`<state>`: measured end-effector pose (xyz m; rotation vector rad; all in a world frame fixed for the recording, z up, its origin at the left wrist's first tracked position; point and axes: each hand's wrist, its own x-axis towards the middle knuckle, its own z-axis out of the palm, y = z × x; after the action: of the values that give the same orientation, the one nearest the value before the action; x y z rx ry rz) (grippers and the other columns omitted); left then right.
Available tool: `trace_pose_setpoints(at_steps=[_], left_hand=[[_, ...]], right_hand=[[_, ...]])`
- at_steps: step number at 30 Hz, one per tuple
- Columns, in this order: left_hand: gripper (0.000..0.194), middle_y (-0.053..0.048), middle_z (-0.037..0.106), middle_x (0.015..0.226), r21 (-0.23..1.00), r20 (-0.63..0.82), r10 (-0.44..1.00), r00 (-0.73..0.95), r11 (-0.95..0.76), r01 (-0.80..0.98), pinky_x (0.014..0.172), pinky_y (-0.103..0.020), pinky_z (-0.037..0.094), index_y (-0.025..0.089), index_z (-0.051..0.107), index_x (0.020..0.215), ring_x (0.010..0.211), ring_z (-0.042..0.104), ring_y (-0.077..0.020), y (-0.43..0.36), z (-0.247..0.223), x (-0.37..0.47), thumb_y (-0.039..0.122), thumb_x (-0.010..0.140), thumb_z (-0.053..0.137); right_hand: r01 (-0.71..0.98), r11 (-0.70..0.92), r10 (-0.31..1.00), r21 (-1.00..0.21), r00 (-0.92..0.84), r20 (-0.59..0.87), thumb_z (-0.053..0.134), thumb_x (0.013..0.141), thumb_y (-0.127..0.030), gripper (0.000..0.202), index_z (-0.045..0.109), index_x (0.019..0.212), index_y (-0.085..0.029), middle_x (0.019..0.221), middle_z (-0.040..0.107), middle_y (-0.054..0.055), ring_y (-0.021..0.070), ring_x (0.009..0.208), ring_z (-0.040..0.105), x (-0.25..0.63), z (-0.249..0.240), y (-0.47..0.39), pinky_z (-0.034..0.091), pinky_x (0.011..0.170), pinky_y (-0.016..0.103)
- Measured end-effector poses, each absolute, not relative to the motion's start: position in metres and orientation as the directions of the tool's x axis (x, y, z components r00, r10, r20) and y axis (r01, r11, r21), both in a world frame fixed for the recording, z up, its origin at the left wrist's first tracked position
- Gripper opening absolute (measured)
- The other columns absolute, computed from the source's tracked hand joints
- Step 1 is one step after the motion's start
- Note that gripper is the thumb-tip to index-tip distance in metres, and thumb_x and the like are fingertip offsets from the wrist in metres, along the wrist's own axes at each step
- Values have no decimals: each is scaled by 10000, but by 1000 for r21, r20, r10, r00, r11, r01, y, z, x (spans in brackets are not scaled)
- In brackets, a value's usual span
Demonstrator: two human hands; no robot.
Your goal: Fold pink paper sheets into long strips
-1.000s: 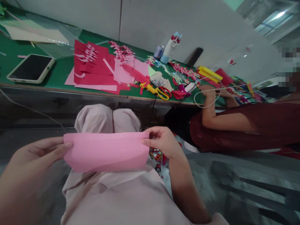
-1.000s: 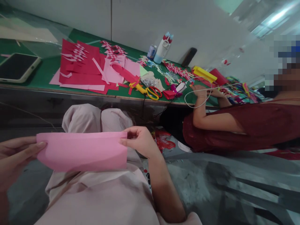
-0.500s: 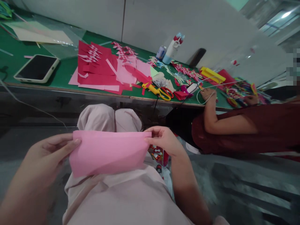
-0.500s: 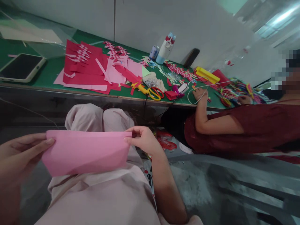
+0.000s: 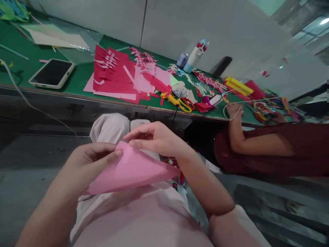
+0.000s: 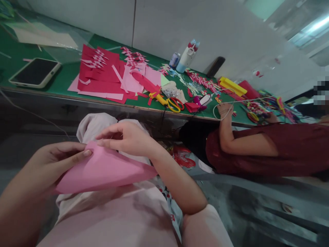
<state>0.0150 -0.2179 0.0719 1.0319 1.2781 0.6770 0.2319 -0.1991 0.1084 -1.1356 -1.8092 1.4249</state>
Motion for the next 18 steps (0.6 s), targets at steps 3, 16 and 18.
trace_pose_setpoints(at_steps=[3, 16, 18], left_hand=[[279, -23, 725, 699, 926, -373, 884, 281, 333, 179, 485, -178, 417, 200, 764, 736, 584, 578, -126, -220, 77, 16, 461, 643, 800], [202, -12, 670, 615, 951, -291, 911, 293, 243, 189, 431, -195, 371, 245, 792, 697, 541, 522, -137, -230, 97, 22, 439, 649, 764], [203, -16, 676, 625, 944, -319, 909, 268, 281, 172, 443, -200, 379, 246, 799, 722, 556, 533, -144, -232, 99, 23, 429, 637, 773]], right_hand=[[223, 43, 823, -974, -560, -93, 704, 812, -304, 223, 734, 950, -132, 892, 713, 38, 122, 818, 632, 231, 113, -195, 506, 757, 236], [117, -125, 760, -985, -627, -171, 777, 734, -371, 279, 711, 829, -117, 740, 658, 9, 72, 670, 562, 227, 122, -195, 458, 597, 182], [100, -141, 767, -985, -618, -173, 786, 723, -339, 251, 710, 811, -116, 742, 660, 7, 69, 667, 563, 227, 121, -195, 458, 596, 179]])
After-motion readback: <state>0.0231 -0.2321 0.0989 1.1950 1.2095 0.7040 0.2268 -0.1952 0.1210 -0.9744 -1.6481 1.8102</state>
